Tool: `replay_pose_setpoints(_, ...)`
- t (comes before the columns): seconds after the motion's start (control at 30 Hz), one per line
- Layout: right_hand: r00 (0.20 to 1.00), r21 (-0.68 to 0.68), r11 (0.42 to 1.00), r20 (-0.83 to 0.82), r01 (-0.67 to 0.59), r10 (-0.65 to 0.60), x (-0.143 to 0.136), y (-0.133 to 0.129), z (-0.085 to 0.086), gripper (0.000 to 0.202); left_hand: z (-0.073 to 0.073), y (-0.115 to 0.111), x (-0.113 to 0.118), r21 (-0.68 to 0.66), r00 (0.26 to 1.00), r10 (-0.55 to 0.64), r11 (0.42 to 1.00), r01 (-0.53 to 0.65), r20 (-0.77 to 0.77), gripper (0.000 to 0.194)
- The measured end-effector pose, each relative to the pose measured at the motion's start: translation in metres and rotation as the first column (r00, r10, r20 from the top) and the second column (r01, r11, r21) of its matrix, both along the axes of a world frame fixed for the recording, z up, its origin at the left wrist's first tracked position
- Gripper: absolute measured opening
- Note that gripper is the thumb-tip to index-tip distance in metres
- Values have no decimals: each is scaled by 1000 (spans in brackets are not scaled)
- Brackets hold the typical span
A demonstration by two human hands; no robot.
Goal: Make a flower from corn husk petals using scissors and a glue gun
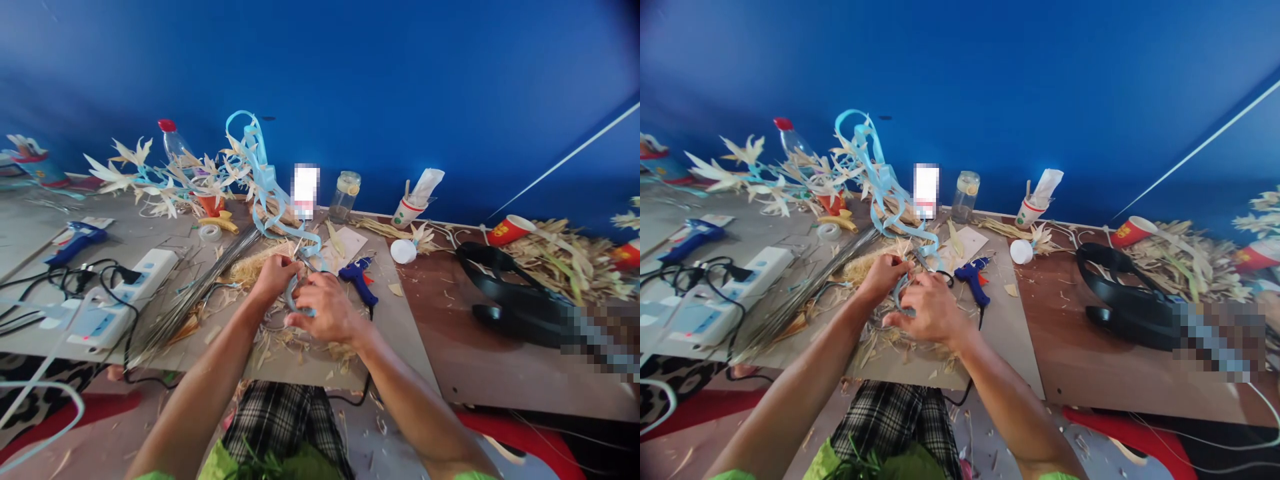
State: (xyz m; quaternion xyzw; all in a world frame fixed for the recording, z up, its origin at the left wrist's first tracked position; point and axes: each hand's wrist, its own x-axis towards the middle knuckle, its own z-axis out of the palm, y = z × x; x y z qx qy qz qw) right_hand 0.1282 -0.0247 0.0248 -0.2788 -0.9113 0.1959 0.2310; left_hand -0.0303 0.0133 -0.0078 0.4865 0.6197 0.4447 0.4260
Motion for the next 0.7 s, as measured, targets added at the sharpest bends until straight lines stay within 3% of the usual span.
replay_pose_setpoints(0.1,930,-184,964,-280,193,-239,13,15,3,37,-1,0,0,3,997,-16,1000,16,81,30)
replay_pose_setpoints(0.17,798,-353,874,-388,333,-461,17,25,-1,39,-2,0,0,12,994,-28,1000,27,107,31)
replay_pose_setpoints(0.2,772,-440,835,-385,329,-507,17,29,-3,37,-2,0,1,18,994,-25,1000,24,108,32)
replay_pose_setpoints(0.33,856,-609,772,-287,183,-430,7,31,-15,36,2,-1,5,86,1000,-10,996,7,27,34)
replay_pose_setpoints(0.43,894,-610,764,-198,209,-402,-5,26,-21,29,5,-1,6,103,996,-14,994,23,-85,35)
replay_pose_setpoints(0.57,856,-598,732,-143,325,-497,-11,25,-26,17,5,-1,7,58,995,-52,997,57,-89,31)
replay_pose_setpoints(0.63,845,-661,693,-163,290,-509,-11,27,-28,15,4,-2,8,44,997,-69,997,71,-47,29)
replay_pose_setpoints(0.7,831,-764,618,-211,187,-514,-9,30,-30,15,5,-3,8,35,997,-75,997,76,-12,29)
